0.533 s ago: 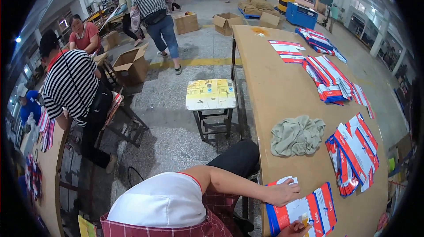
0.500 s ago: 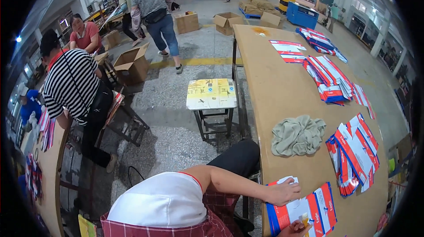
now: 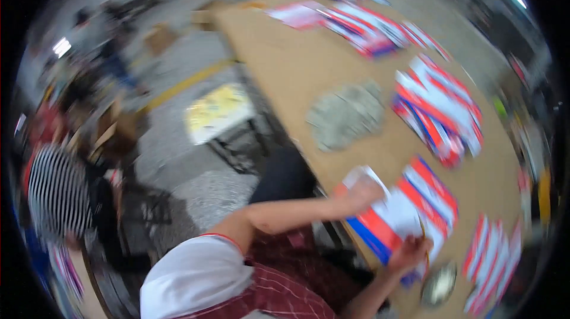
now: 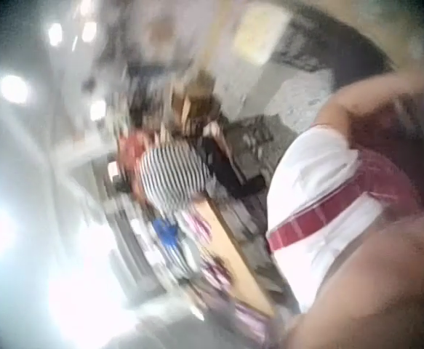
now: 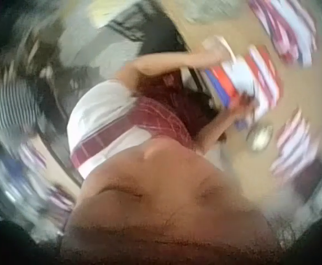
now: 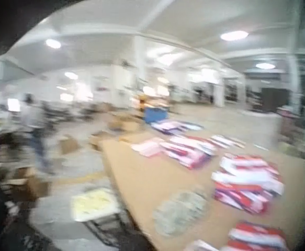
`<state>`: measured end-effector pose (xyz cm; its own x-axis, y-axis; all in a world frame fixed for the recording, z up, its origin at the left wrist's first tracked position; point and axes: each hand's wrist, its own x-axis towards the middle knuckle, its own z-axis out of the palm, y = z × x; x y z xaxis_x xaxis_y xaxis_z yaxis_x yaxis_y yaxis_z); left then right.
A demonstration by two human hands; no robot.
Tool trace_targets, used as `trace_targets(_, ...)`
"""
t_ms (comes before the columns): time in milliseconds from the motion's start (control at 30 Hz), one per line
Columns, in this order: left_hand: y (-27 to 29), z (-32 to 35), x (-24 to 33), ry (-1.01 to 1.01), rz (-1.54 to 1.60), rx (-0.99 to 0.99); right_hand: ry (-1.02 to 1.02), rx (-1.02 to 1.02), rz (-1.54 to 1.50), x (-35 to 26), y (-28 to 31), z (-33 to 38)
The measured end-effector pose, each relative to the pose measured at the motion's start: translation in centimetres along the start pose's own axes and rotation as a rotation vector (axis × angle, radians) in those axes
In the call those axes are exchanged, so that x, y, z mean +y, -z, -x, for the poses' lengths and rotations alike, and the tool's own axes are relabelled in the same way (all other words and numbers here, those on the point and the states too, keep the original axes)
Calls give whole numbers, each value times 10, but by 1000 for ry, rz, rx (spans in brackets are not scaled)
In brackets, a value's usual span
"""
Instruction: Applying glue using a brush to the flaps of cardboard mailing folders.
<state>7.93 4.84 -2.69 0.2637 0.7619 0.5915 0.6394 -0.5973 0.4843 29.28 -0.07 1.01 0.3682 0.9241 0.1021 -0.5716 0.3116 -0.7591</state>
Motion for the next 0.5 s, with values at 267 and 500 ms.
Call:
trace_targets(267,42,-1,-10,57,-200,-97,456,395,666,-105,76,-29)
trace_targets(500,31,-7,-2,37,-195,-123,279,558,1213,-146,147,-34)
